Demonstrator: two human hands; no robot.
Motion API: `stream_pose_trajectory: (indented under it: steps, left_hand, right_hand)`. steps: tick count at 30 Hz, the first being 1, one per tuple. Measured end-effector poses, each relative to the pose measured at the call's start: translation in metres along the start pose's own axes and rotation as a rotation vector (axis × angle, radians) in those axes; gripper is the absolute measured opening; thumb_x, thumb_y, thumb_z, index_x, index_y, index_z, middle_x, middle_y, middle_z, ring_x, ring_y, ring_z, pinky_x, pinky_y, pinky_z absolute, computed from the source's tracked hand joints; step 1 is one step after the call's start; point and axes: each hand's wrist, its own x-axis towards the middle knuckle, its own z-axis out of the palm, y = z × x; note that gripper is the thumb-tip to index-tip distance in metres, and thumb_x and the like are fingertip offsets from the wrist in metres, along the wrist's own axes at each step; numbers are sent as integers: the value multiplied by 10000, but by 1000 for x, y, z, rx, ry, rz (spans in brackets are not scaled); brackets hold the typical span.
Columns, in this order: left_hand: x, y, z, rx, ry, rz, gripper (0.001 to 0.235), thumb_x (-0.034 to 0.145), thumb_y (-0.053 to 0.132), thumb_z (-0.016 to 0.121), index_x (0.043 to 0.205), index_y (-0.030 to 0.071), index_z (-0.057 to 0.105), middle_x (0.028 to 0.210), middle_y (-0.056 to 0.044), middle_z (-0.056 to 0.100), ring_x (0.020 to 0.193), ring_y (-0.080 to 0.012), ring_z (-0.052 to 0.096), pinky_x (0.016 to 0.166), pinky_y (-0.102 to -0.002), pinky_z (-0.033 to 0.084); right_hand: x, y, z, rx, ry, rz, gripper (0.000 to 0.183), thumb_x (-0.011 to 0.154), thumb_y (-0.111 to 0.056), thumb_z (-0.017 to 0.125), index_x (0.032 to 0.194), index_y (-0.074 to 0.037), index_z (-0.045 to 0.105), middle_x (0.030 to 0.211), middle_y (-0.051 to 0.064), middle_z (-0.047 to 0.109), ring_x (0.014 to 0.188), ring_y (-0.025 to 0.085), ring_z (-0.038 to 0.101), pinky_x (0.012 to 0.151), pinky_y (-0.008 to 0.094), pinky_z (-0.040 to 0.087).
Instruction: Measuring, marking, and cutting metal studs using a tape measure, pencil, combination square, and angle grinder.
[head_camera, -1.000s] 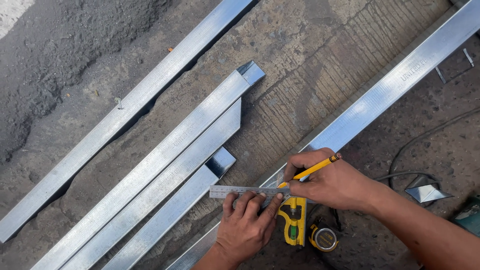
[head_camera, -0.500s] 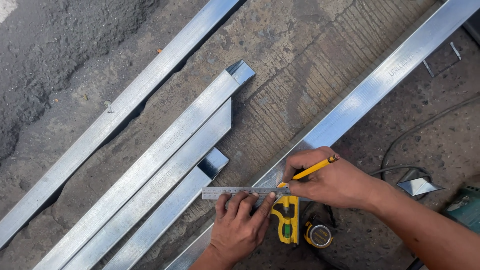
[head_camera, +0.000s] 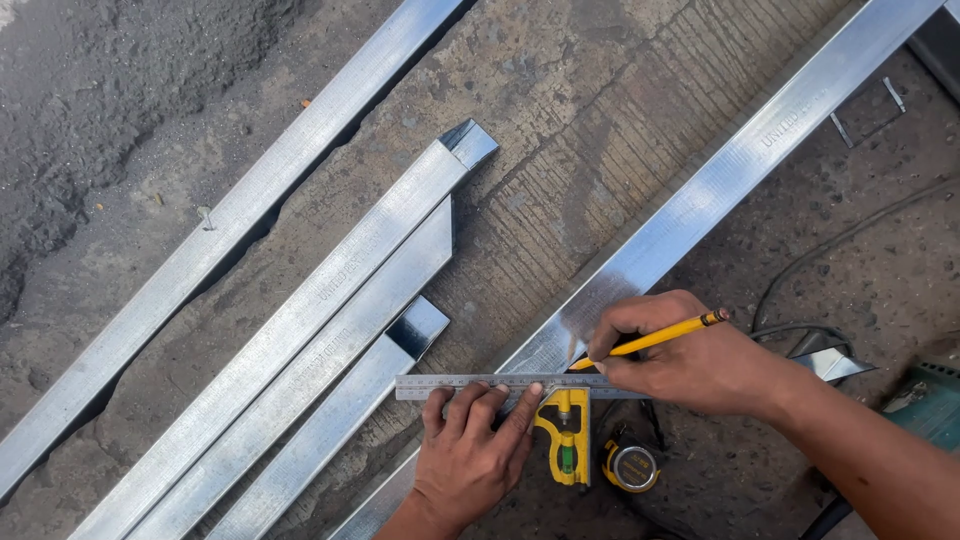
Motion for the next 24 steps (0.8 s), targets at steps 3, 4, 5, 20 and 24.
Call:
stream_pose_trajectory:
  steps: [3,4,5,20,24]
  left_hand:
    - [-1,0,2,-2,6,-6,532,958,435,705,1443,248,593,1135,-70,631,1087,-292,589,970,-526,376]
    - [0,-1,2,3,4,-2,533,959,432,702,1446,247,591,1138,-71,627,1086,-291,587,978,-529,377]
    - [-1,0,1,9,2,-1,533,960,429,699,1448,245,588,1141,-73,623,1085,-290,586,987,-532,378]
    - [7,-1,-6,3,39,19,487,953,387,705,1408,234,621,1121,-60,624,1071,-275,590,937,-509,401]
    - [4,0,-4,-5,13,0,499,962,404,678,1428,239,608,1124,-53,654,1063,-287,600,957,-525,392]
  right_hand:
    - [1,3,5,45,-12,15,77,762,-140,784,817,-148,837,825,-48,865,787,71,788,684,267,610]
    - [1,4,6,45,-8,29,93,753,-135,776,821,-147,839,821,-47,863,775,72,777,673,271,601]
    - [2,4,6,45,-7,41,110,745,-130,768,825,-147,841,817,-45,860,764,73,766,662,275,592]
    - [11,0,20,79,-30,-100,62,784,-155,793,836,-130,816,788,-30,832,739,83,731,630,292,569]
    - [19,-13,28,124,-88,-123,77,821,-169,758,871,-126,796,797,-18,784,741,105,698,628,296,555]
